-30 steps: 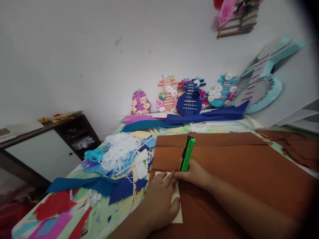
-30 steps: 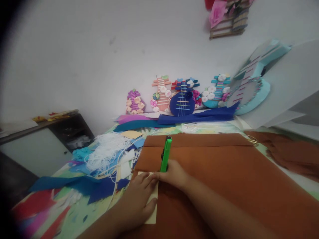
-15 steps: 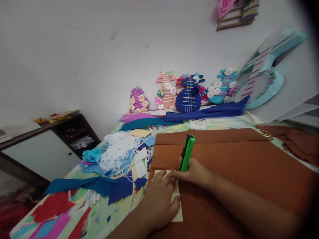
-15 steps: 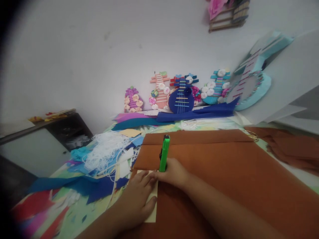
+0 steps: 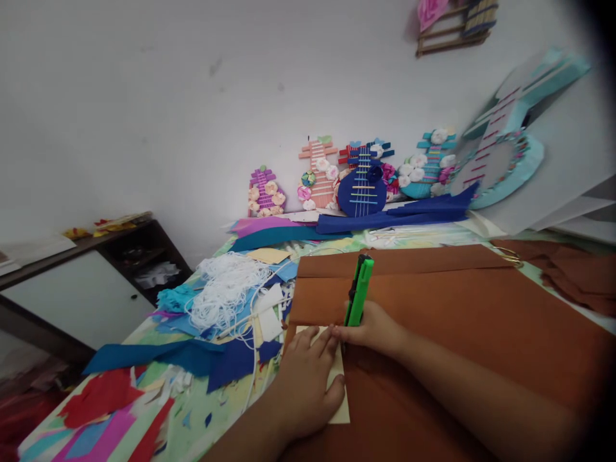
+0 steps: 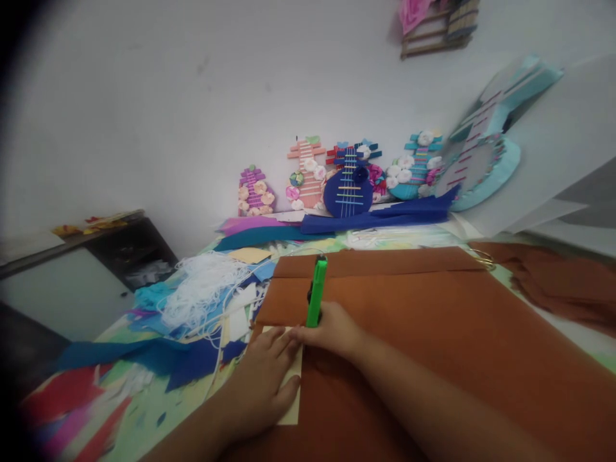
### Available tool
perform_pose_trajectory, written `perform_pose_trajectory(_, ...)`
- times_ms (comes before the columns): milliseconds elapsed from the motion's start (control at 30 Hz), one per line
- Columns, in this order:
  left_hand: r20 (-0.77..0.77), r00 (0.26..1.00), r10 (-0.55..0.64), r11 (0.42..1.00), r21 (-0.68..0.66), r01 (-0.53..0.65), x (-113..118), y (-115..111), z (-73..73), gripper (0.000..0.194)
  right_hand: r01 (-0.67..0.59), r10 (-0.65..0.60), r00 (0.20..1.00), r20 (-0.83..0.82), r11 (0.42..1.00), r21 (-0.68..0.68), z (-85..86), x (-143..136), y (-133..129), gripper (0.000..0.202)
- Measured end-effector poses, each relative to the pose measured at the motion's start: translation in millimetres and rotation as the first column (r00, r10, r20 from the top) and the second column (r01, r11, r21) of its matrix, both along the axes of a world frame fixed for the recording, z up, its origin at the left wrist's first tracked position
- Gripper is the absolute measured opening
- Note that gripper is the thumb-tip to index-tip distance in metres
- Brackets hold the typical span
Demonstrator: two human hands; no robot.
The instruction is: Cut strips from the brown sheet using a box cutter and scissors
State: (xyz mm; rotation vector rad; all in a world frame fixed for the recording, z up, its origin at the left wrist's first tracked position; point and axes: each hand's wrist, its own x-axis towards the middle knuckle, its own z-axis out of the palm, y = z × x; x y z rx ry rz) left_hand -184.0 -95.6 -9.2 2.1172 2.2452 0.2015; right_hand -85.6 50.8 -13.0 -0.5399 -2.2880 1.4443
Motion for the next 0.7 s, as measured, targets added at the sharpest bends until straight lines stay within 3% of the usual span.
perform_pose_trajectory(267, -0.015, 1.0, -0.015, 0.999, 0.045, 0.016, 1.7, -0.9, 2.7, 0.049, -0.048, 0.05, 0.999, -0.009, 0.993, 0.106, 2.9, 3.6, -4.9, 0.03)
perform_pose_trajectory(333, -0.014, 1.0, -0.012, 0.998, 0.06, 0.013, 1.8, -1.2, 2.4, 0.049, -0.014, 0.013, 1.0, 0.02, 0.995, 0.098, 7.7, 4.8, -7.5, 0.031)
perform_pose_trajectory(467, -0.03, 1.0, -0.006, 0.998, 0.056, 0.007, 1.1, -1.4, 1.6, 0.05, 0.116, -0.088, 0.979, 0.185, 0.983, -0.144, 20.1, 7.0, -18.8, 0.025)
perform_pose_trajectory(567, -0.036, 0.999, -0.009, 0.999, 0.043, 0.011, 0.2, -1.1, 0.8, 0.052, 0.186, -0.148, 0.979, 0.144, 0.934, -0.305, 22.3, 8.1, -30.3, 0.02)
perform_pose_trajectory(700, -0.045, 0.999, -0.019, 0.998, 0.063, 0.022, -1.5, -1.2, -2.3, 0.053, 0.268, -0.266, 0.963, 0.052, 0.912, -0.31, 11.3, 11.0, -41.2, 0.015)
